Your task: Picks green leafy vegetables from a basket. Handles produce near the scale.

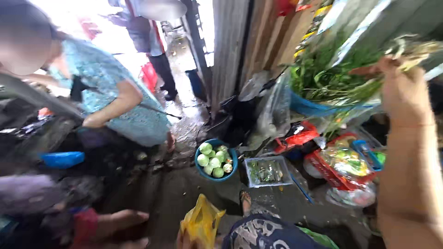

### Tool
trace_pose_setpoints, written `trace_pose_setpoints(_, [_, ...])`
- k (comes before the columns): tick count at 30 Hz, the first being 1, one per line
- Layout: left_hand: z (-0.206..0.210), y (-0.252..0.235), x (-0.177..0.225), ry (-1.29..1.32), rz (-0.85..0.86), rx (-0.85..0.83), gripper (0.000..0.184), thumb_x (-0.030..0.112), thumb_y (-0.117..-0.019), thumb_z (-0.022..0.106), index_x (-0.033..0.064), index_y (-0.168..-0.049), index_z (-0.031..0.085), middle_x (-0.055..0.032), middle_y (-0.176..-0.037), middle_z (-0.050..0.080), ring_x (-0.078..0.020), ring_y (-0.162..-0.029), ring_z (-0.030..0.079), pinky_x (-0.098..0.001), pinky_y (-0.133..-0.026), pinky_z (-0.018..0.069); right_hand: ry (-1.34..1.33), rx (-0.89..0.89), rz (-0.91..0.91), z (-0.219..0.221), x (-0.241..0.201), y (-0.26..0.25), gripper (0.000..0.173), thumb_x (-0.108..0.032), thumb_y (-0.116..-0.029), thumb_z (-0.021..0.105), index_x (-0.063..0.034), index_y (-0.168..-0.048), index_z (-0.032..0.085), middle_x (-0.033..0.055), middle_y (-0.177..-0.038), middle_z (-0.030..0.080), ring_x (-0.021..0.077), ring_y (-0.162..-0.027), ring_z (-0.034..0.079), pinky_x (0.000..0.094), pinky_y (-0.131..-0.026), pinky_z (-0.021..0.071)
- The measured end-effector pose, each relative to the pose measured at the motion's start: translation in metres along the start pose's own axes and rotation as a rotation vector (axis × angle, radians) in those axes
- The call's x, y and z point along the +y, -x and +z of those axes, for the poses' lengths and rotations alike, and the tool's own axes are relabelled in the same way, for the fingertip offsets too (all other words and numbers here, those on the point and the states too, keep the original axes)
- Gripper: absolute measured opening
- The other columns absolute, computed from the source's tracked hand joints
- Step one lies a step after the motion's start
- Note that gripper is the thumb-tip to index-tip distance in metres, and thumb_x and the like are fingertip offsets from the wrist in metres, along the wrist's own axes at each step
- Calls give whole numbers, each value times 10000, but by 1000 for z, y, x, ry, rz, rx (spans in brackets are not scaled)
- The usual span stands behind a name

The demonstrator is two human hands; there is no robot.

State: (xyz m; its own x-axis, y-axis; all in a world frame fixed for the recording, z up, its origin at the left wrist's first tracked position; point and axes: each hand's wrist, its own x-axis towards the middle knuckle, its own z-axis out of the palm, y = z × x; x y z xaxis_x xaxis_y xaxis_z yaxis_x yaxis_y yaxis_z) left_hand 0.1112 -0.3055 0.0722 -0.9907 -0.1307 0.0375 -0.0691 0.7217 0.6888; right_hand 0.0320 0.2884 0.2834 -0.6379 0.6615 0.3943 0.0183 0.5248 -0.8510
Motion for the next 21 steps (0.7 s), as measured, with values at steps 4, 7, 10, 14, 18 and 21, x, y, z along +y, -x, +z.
trace_pose_setpoints(4, [-44, 8, -66, -23, -81, 24, 383, -27, -825, 690, -97, -1202, 688, -310, -1396, 563, -451, -1204, 625, -579, -962, 534, -356, -308, 27, 80, -66, 105, 238, -377, -1118, 388, -266, -1074, 594, -143, -742, 562, -12, -555, 547, 180, -523, 519])
trace_pose_setpoints(7, [-90, 5, -96, -34, -38, 73, 347, -23, -834, 678, -59, -1176, 717, -276, -1364, 602, -395, -1133, 679, -529, -886, 582, -545, -647, 220, 164, -158, 202, 322, -442, -1108, 356, -221, -1003, 565, -100, -573, 375, -11, -374, 293, 142, -361, 302])
trace_pose_setpoints(10, [-138, 11, -117, -7, -58, 116, 282, -4, -859, 692, -46, -1134, 740, -254, -1329, 638, -367, -1095, 704, -507, -883, 591, -877, -1358, 263, 258, -194, 263, 510, -676, -951, 541, -242, -1206, 622, -87, -761, 558, -7, -489, 469, 135, -419, 415])
trace_pose_setpoints(14, [-190, 25, -139, 8, -171, 177, 332, 2, -883, 635, -3, -1202, 726, -204, -1369, 629, -295, -998, 732, -442, -801, 613, -986, -1904, 671, 361, -261, 386, 602, -639, -964, 370, -169, -1204, 657, -42, -744, 547, 22, -489, 496, 158, -424, 441])
trace_pose_setpoints(18, [-232, 49, -164, 72, -319, 305, 387, 3, -860, 635, -7, -1241, 703, -212, -1358, 628, -264, -973, 728, -397, -787, 608, -729, -2417, 614, 430, -304, 486, 442, -515, -1086, 320, -200, -1126, 627, -122, -677, 540, -61, -495, 487, 99, -461, 446])
trace_pose_setpoints(21, [-263, 71, -189, 94, -455, 415, 399, 15, -864, 629, 6, -1257, 697, -198, -1357, 625, -218, -931, 718, -356, -768, 600, -676, -2541, 628, 470, -336, 553, 382, -410, -1107, 276, -184, -1046, 577, -108, -656, 522, -52, -483, 469, 102, -456, 431])
